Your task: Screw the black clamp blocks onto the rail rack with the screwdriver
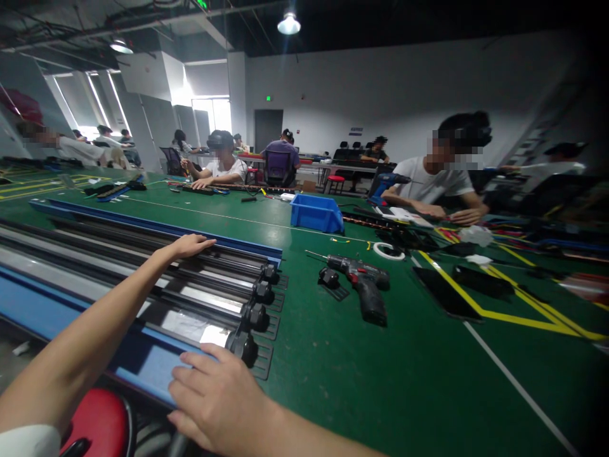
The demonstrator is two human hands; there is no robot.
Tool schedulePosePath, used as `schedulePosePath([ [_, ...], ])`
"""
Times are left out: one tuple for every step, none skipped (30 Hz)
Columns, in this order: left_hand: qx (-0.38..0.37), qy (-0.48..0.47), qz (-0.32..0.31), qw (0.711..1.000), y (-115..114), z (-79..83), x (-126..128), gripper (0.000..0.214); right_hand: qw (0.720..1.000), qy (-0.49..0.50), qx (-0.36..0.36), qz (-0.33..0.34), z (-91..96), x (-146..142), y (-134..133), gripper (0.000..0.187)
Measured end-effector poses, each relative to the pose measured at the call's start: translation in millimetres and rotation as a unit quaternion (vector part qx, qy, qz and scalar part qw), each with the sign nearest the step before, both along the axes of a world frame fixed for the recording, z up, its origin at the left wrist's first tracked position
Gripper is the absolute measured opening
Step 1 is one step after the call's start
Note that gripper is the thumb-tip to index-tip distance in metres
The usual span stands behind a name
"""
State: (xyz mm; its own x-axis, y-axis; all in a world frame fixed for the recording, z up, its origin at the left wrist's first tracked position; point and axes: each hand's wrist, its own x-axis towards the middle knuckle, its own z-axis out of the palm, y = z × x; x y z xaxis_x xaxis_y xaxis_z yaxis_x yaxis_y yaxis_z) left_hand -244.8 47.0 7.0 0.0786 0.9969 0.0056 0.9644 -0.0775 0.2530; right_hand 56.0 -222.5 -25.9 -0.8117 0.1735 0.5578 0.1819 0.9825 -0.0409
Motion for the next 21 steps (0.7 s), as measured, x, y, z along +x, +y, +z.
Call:
schedulePosePath([
  [0.003,0.005,0.003,1.0,0,-0.7,0,0.083,1.0,-0.001,0.002,-0.002,0.3,0,0,0.03],
  [0.004,0.011,0.004,1.0,1,-1.6,-1,0.083,1.0,-0.002,0.003,-0.004,0.2,1,0,0.03],
  [0.004,0.017,0.002,1.0,2,-2.7,-1,0.084,1.0,-0.003,0.004,-0.006,-0.3,1,0,0.03],
  [0.001,0.024,-0.001,1.0,3,-3.9,-2,0.085,1.0,-0.004,0.005,-0.008,-1.5,1,1,0.03],
  [-0.002,0.029,-0.003,1.0,4,-5.0,-3,0.086,1.0,-0.004,0.007,-0.008,-3.3,0,1,0.032],
  [-0.004,0.033,-0.003,0.999,5,-5.9,-4,0.087,1.0,-0.003,0.008,-0.005,-5.6,-1,2,0.034],
  [-0.006,0.034,-0.002,0.999,5,-6.5,-5,0.087,1.0,0.001,0.009,0.0,-7.9,-2,2,0.039],
  [-0.005,0.035,0.001,0.999,5,-6.8,-5,0.088,1.0,0.008,0.008,0.006,-9.8,-4,2,0.045],
  [-0.003,0.034,0.005,0.999,5,-6.5,-5,0.088,1.0,0.017,0.004,0.011,-10.6,-6,1,0.052],
  [0.0,0.032,0.009,0.999,4,-5.8,-4,0.089,1.0,0.026,-0.001,0.016,-9.5,-7,1,0.059],
  [0.004,0.03,0.012,0.999,3,-4.7,-2,0.088,0.999,0.036,-0.006,0.021,-6.1,-7,1,0.063],
  [0.008,0.029,0.016,0.999,1,-3.2,0,0.088,0.999,0.045,-0.012,0.024,0.2,-6,1,0.065],
  [0.012,0.027,0.022,0.999,-1,-1.6,3,0.088,0.998,0.053,-0.018,0.024,9.2,-1,3,0.063],
  [0.015,0.025,0.027,0.999,-3,0.0,5,0.087,0.998,0.061,-0.027,0.02,20.8,6,7,0.059],
  [0.017,0.022,0.032,0.999,-5,1.5,8,0.086,0.997,0.069,-0.041,0.004,34.1,16,14,0.052],
  [0.016,0.02,0.037,0.999,-6,2.8,10,0.086,0.995,0.078,-0.061,-0.024,48.4,30,24,0.045],
  [0.013,0.018,0.04,0.999,-8,3.6,11,0.085,0.99,0.084,-0.088,-0.072,62.5,46,37,0.039],
  [0.01,0.016,0.04,0.999,-8,4.1,12,0.084,0.98,0.09,-0.114,-0.137,75.2,66,53,0.034],
  [0.007,0.016,0.039,0.999,-8,4.1,13,0.084,0.964,0.09,-0.133,-0.21,85.7,86,71,0.032],
  [0.005,0.017,0.038,0.999,-8,3.7,13,0.085,0.94,0.081,-0.148,-0.296,93.0,108,90,0.031],
  [0.007,0.018,0.037,0.999,-8,3.0,12,0.086,0.908,0.061,-0.16,-0.382,97.0,129,108,0.032],
])
